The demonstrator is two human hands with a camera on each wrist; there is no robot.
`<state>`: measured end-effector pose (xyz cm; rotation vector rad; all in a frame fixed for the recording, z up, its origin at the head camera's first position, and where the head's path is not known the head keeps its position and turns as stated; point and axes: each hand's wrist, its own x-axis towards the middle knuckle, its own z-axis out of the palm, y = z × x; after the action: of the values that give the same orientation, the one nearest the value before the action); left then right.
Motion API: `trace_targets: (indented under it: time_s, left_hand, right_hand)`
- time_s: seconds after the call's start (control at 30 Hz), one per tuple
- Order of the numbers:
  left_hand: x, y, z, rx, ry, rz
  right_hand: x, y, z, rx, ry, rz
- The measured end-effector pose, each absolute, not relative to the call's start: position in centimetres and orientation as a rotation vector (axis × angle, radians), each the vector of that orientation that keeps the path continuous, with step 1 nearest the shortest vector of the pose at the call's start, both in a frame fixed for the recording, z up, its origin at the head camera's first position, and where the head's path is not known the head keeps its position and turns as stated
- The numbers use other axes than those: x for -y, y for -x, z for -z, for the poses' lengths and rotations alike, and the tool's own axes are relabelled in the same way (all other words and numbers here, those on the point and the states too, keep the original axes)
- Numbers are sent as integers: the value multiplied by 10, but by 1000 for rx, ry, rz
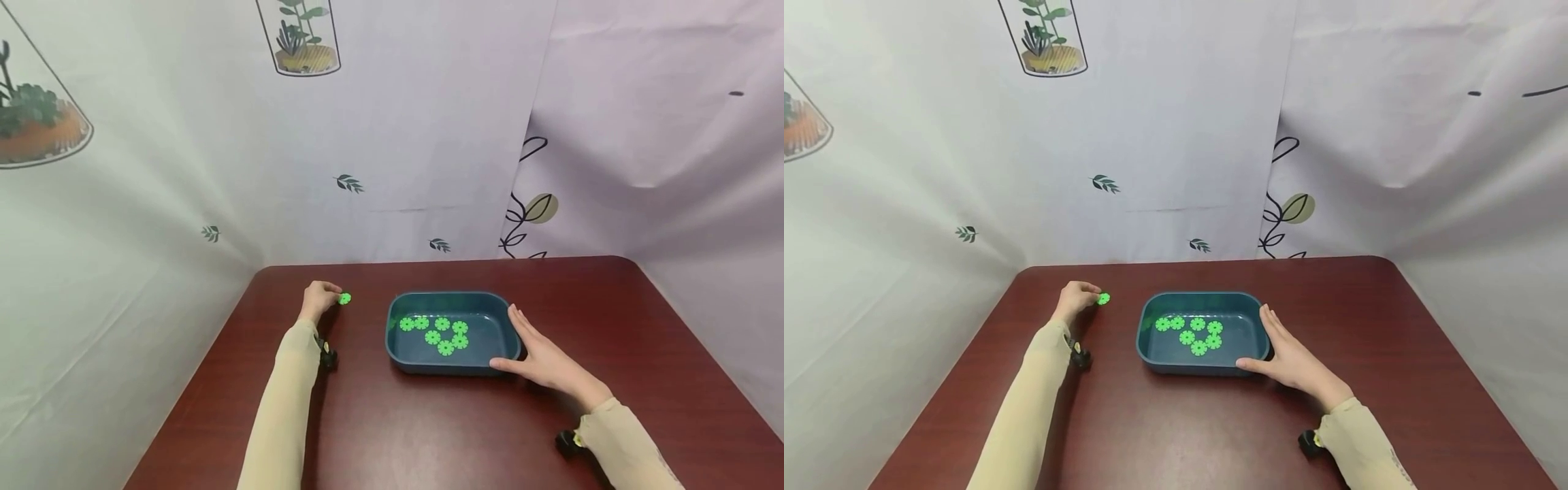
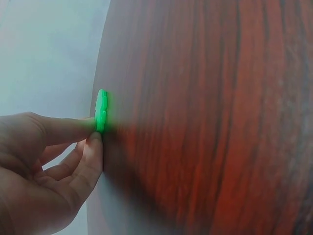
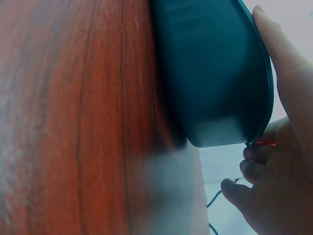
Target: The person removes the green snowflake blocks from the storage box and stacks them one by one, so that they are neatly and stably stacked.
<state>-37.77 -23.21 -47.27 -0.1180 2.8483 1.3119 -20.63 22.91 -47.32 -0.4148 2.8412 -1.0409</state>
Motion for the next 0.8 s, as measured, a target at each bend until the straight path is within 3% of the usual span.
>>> trace_targets:
  time_s: [0.33,0.8]
  left_hand:
    - [233,377,460,-2882,69,-1340]
    - [157,380,392,-2829,-479,-1318]
  right_hand:
    - [-228,208,473,-2847,406,1023]
    - [-229,205,474,-2846,421,1028]
